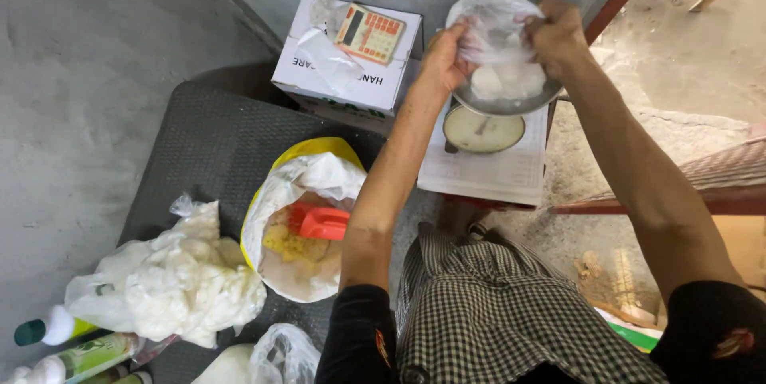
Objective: Weighing a white powdery substance using a scoop and a scale, then packaging it into plastic bags.
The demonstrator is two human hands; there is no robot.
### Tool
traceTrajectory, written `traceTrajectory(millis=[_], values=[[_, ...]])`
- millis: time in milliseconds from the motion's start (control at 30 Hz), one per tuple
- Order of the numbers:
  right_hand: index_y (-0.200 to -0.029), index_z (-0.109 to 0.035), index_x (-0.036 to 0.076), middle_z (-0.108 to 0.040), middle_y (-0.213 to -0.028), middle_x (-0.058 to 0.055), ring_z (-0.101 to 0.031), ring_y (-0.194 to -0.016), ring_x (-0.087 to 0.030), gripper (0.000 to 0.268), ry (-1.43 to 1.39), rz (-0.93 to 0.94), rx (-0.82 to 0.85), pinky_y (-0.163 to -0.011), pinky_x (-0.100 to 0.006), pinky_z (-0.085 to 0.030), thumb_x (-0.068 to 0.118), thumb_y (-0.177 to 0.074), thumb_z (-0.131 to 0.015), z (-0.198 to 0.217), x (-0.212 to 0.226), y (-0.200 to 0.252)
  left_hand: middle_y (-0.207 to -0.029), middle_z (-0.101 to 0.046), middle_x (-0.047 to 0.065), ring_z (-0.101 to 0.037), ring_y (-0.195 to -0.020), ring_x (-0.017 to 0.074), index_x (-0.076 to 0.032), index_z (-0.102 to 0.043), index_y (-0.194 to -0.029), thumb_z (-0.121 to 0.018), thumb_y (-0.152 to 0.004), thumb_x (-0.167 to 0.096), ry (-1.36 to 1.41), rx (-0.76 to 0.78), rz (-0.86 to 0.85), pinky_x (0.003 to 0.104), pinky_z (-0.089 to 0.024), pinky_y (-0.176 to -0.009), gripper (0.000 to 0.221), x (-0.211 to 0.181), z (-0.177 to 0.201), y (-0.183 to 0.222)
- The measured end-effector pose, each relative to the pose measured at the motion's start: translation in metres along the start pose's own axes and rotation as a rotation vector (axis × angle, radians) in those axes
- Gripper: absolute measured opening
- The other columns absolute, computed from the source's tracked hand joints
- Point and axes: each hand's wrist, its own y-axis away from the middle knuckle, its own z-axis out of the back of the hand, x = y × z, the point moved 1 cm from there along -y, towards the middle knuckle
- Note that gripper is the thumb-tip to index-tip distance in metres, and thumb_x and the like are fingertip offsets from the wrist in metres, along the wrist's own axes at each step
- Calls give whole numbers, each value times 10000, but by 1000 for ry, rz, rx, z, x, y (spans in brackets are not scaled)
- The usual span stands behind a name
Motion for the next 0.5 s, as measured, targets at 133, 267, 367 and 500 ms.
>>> traceTrajectory(millis=[133, 267, 367, 500], values=[[-971, -605, 126, -681, -735, -60, -607, -542, -113, 230, -596, -166, -203, -329, -321, -438, -61, -921, -481, 18, 48, 2, -945, -731, 37, -708, -778, 231, -146, -683, -1056, -601, -923, -320, 108, -91, -59, 475, -609, -642, 233, -41, -56, 48], [-1035, -687, 75, -633, -822, 0, -520, -627, -75, 188, -576, 89, -117, -493, -244, -359, -26, -1099, -542, 27, 51, -11, -841, -697, 23, -653, -656, 171, -84, -664, -1029, -684, -976, -290, 41, 45, -295, 371, -542, -510, 213, -60, -102, 74], [-1103, -659, 20, -640, -920, -5, -531, -714, -74, 192, -526, 371, -86, -600, -250, -399, -105, -1135, -517, 27, 43, -14, -747, -630, -15, -580, -585, 109, -88, -681, -1014, -677, -964, -292, -60, 48, -399, 314, -491, -443, 210, -61, -115, 98], [-1092, -621, 30, -583, -832, 18, -451, -626, -63, 166, -388, 347, -173, -539, -264, -334, -15, -1207, -510, 29, 57, -5, -697, -553, -55, -472, -541, 45, -83, -664, -1010, -663, -973, -264, -167, 136, -423, 254, -407, -417, 184, -43, -116, 118]])
